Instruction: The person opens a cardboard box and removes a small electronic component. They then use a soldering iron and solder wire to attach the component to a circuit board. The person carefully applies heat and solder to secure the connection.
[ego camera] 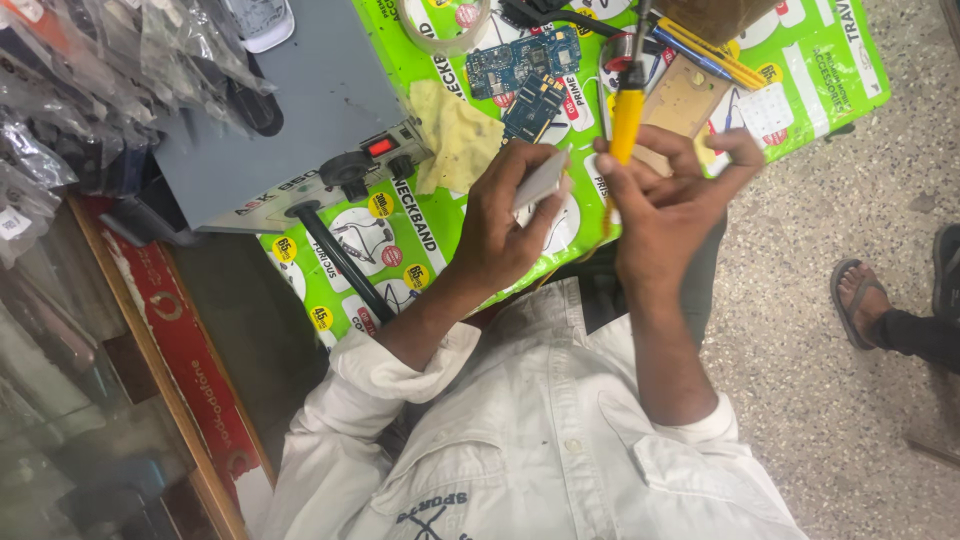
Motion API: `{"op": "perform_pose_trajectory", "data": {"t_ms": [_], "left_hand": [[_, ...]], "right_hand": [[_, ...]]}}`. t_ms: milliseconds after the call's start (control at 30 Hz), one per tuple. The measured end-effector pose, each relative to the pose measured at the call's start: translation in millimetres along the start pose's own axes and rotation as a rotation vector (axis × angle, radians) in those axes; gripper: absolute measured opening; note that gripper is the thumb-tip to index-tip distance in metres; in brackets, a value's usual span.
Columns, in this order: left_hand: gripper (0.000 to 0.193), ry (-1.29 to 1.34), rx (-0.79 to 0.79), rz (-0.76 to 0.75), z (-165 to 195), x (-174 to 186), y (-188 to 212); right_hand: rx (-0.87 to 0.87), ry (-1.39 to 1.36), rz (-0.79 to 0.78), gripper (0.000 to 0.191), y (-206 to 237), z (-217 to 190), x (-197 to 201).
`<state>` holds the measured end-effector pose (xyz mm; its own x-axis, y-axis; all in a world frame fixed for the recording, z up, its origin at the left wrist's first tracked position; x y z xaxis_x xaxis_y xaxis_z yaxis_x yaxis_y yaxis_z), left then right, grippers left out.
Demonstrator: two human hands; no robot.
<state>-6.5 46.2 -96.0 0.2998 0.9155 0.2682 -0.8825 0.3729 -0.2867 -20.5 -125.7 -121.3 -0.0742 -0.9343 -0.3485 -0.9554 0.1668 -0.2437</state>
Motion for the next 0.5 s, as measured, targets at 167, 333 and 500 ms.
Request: {"op": "perform_pose_trajectory", "data": {"t_ms": [167,333,500], "left_hand": [[0.037,-0.472,0.045,-0.067,-6.7,4.1,-2.3],[0.052,-0.739,0.172,-0.225,-15.1,-2.6,-1.2],[0.087,-0.714,0.211,-0.305,-10.7,-1.1,-0.2]], "right_hand": [[0.041,0.1,0.045,0.066,6.0,-18.9,26.4],[-0.004,0.138,0.126,0.069,19.1,-27.5,39.3],[-0.016,0.095,0.04,0.07,20.2,-15.8,35.2]]}}
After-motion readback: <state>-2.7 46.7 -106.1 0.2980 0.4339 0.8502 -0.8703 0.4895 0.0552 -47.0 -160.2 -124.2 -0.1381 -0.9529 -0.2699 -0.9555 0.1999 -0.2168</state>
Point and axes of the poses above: each hand's wrist, its own y-axis away from the middle knuckle, its own x-axis out of the back of the hand, z = x × y, the point moved 1 cm from there along -y, towards the middle knuckle, and after that the axes turned 9 degrees about -z, right-handed, at the moved point
